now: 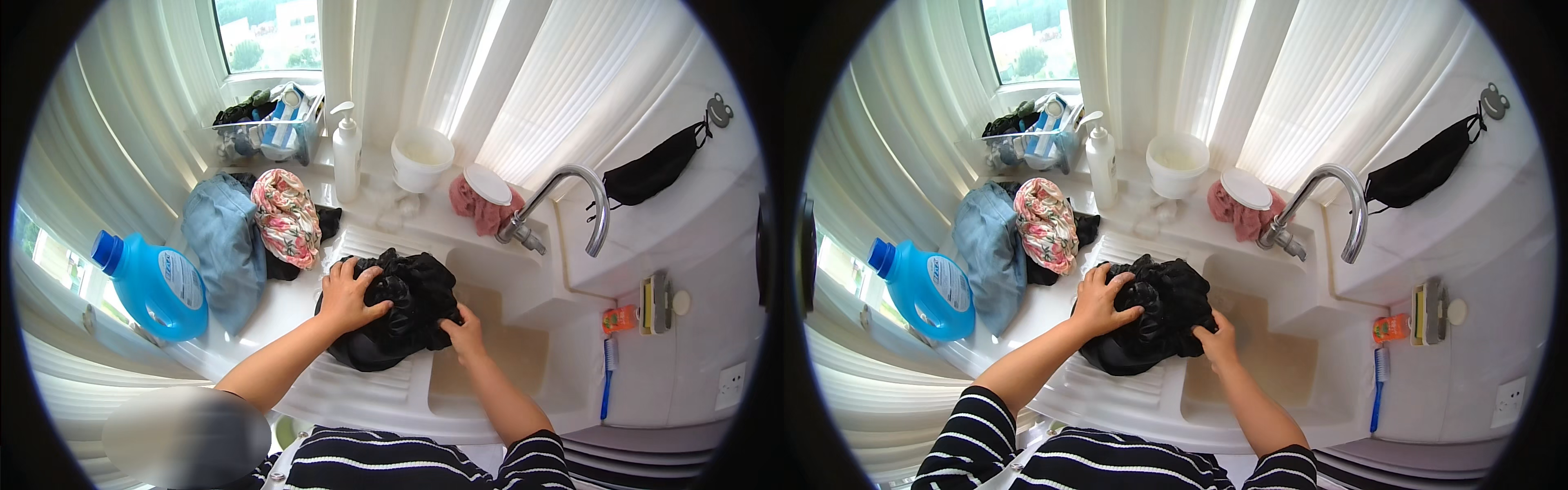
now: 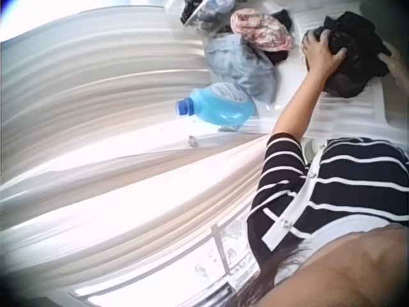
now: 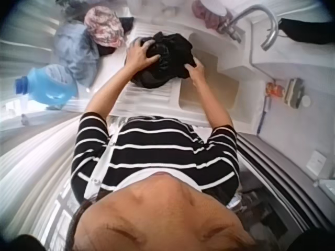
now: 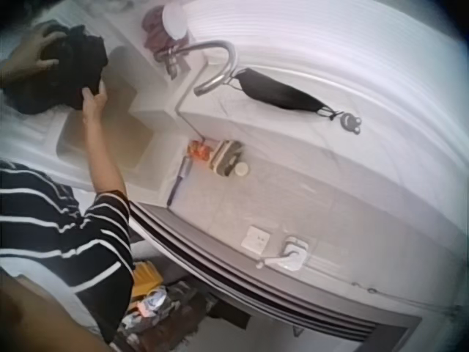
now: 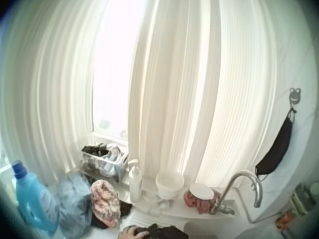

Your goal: The person hand washes a floral patterned cloth and a black garment in a sink. They scrub the items against a washboard, apply soap, and rinse them under running water. The person handles the clothes one at a time, wringing out excess water between steps.

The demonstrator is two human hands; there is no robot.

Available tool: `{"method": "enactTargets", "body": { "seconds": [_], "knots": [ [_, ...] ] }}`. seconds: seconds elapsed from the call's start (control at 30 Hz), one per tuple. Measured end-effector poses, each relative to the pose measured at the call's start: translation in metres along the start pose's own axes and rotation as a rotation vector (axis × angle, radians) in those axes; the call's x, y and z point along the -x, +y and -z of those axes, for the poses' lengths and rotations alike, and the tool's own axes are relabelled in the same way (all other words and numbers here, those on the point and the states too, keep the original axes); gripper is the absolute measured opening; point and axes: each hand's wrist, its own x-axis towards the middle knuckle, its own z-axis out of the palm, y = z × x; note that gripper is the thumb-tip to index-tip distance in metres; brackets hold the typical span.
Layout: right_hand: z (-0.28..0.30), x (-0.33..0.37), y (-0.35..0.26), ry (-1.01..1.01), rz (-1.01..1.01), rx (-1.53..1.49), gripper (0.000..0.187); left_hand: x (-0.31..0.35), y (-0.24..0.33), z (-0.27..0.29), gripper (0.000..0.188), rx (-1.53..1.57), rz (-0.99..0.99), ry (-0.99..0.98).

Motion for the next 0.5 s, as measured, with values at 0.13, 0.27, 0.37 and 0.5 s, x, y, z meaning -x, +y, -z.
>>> {"method": "enactTargets", "body": {
  "seconds": [0.13, 0.27, 0.37, 0.5],
  "knots": [
    [-0.002, -0.01, -0.077, 0.263, 0.639, 0.49, 0.026, -0.013, -0.016, -0.018, 0.048, 0.079, -0.13, 0.142],
    [-0.044, -0.014, -0.144, 0.092, 0.74, 0.402, 0.024, -0.018, -0.024, -0.011, 0.042, 0.086, -0.325, 0.133],
    [-0.074, -0.031, -0.145, 0.026, 0.757, 0.207, 0.027, -0.026, -0.03, -0.001, 0.036, 0.134, -0.402, 0.062],
    [-0.067, -0.078, -0.076, -0.002, 0.739, 0.795, 0.041, -0.016, -0.039, 0.014, 0.045, 0.211, -0.332, 0.036]
  ]
}}
